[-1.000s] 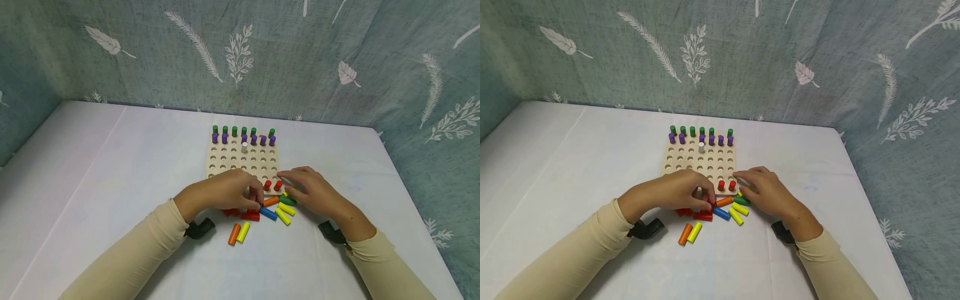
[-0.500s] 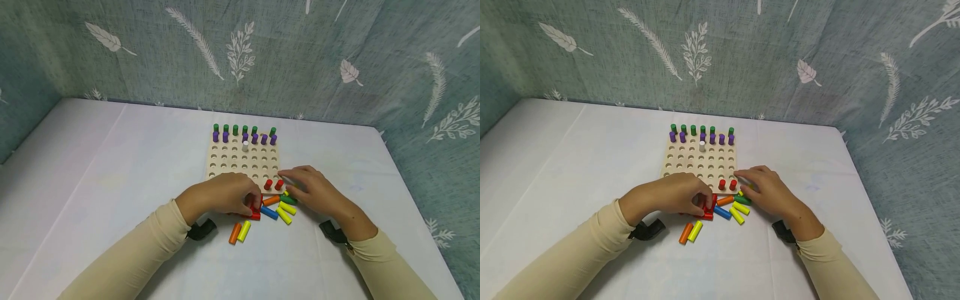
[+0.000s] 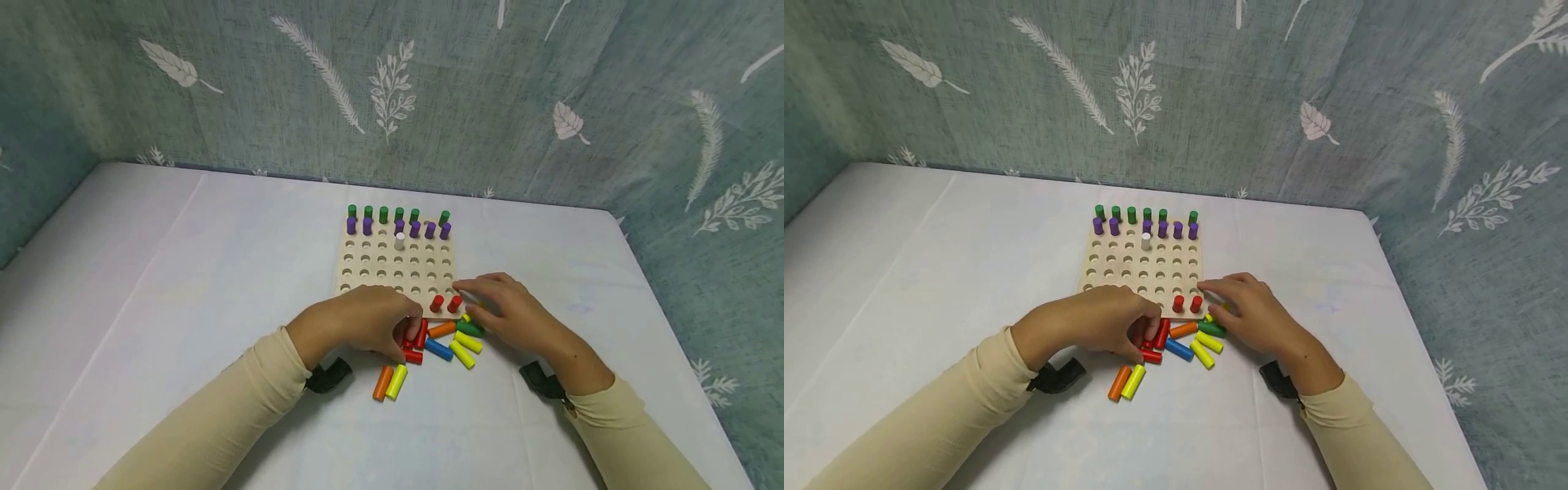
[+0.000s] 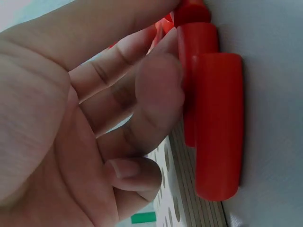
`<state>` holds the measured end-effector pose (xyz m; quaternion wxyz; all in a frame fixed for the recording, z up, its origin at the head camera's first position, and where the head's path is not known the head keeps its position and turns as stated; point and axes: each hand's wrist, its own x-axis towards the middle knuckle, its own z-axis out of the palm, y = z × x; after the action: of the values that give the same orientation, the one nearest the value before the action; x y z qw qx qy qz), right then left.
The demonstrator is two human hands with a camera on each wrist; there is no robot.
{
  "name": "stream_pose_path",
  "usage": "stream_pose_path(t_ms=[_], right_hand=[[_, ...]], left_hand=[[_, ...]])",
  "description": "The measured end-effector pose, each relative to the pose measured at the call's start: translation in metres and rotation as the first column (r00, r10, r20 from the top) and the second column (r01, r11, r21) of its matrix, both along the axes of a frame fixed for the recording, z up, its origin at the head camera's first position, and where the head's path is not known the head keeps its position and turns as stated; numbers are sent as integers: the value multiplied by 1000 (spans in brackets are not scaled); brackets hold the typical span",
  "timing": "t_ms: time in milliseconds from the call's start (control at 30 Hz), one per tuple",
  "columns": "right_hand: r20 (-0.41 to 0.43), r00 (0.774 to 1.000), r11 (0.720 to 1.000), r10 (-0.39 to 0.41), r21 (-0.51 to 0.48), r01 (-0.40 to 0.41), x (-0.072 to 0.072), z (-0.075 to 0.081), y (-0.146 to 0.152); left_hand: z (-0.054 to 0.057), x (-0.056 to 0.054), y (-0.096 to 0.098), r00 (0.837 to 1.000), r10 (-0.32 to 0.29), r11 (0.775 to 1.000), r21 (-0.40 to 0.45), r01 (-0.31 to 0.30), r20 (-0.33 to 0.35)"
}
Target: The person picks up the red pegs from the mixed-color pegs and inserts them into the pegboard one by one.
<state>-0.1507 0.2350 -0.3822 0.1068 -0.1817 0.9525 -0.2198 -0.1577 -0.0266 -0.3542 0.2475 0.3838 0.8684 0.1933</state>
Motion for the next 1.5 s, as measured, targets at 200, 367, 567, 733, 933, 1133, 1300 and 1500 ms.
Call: stream_pose_path(t_ms=[200,367,567,733,933,1133,1300,1500], right_hand=[[-18,1000,1000,3,-5,-3,0,0,1],[-10,1000,1000,12,-9,-12,-1,-1,1],[-24,1000,1000,2,-5,-2,-1,1,1],[-4,1000,1000,6,-2,-6,0,1,1],[-20,1000,1000,5,-4,-5,-1,2,2],[-9,1000,1000,11,-7,-11,-2,1,2],[-18,1000,1000,3,-8,-3,-2,1,1],[-1,1000,1000,12,-8,-12,-1,0,0]], left_hand=[[0,-3,0,1000,-5,1000,6,5,30],[0,-3,-2,994,11,1000,11,-12,108],[4,-8,-6,990,-9,999,46,2,138],[4,-12,-10,983,-10,996,88,-7,185],[7,-17,-14,985,-3,993,118,-17,174],[6,-16,-15,986,17,995,91,-33,167],[5,-17,-15,989,37,993,105,-52,140],[1,-19,-17,985,65,985,146,-89,160]])
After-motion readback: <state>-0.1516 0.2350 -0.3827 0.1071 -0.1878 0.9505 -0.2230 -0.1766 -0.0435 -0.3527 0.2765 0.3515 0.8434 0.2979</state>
